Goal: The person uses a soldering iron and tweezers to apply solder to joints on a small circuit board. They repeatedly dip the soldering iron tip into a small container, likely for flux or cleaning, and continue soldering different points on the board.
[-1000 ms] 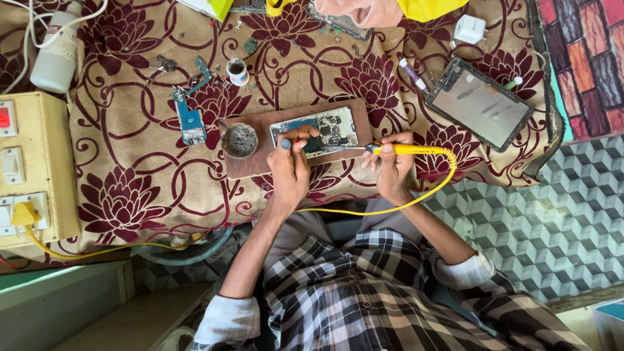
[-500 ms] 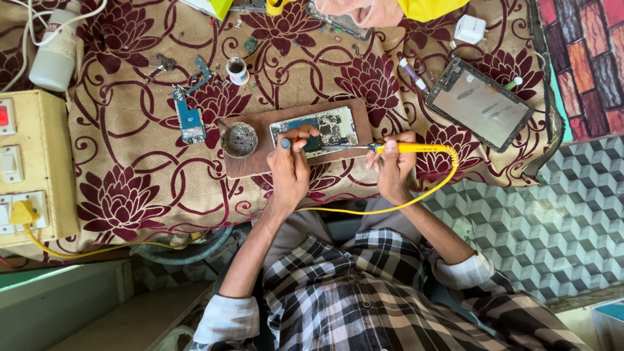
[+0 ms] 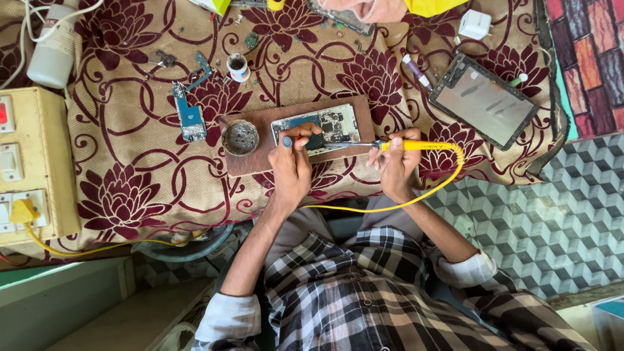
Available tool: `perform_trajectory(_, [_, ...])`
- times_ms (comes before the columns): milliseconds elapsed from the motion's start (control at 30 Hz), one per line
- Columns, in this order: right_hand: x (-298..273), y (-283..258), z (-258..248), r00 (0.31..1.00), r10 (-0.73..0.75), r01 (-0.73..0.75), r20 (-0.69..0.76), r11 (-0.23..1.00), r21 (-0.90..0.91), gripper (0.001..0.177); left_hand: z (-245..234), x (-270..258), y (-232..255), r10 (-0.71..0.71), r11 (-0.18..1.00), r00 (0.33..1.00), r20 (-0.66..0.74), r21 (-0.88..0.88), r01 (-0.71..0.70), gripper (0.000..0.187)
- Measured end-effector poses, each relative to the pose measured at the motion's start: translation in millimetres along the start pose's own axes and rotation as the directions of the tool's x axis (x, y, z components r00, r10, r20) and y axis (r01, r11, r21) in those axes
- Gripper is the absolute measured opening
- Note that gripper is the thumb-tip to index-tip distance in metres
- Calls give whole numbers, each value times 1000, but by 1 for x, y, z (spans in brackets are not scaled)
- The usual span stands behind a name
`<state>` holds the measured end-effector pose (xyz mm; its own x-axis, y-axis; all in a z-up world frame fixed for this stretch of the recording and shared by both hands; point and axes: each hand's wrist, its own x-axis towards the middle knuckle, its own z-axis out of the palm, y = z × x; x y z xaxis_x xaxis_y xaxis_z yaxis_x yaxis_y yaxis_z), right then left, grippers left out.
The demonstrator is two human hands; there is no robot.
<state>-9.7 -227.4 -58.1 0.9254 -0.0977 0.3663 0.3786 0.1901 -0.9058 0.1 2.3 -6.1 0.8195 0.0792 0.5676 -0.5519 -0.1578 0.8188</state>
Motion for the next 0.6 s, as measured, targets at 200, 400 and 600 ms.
perform_trajectory(200, [4,-3,2,1000,14,-15,-8,997,-75,24,1,2,0,65,997,998,-13,-33,-66,24])
perform_trajectory(400, [0,-3,3,998,21,-21,-54,1000,0,22,1,0,2,1,1000,1000,1,5,-1,22])
perform_trajectory(600, [-4,-4,2,995,39,-37,-90,999,26,22,1,-2,3,3,1000,1000,-5,-11,-3,21])
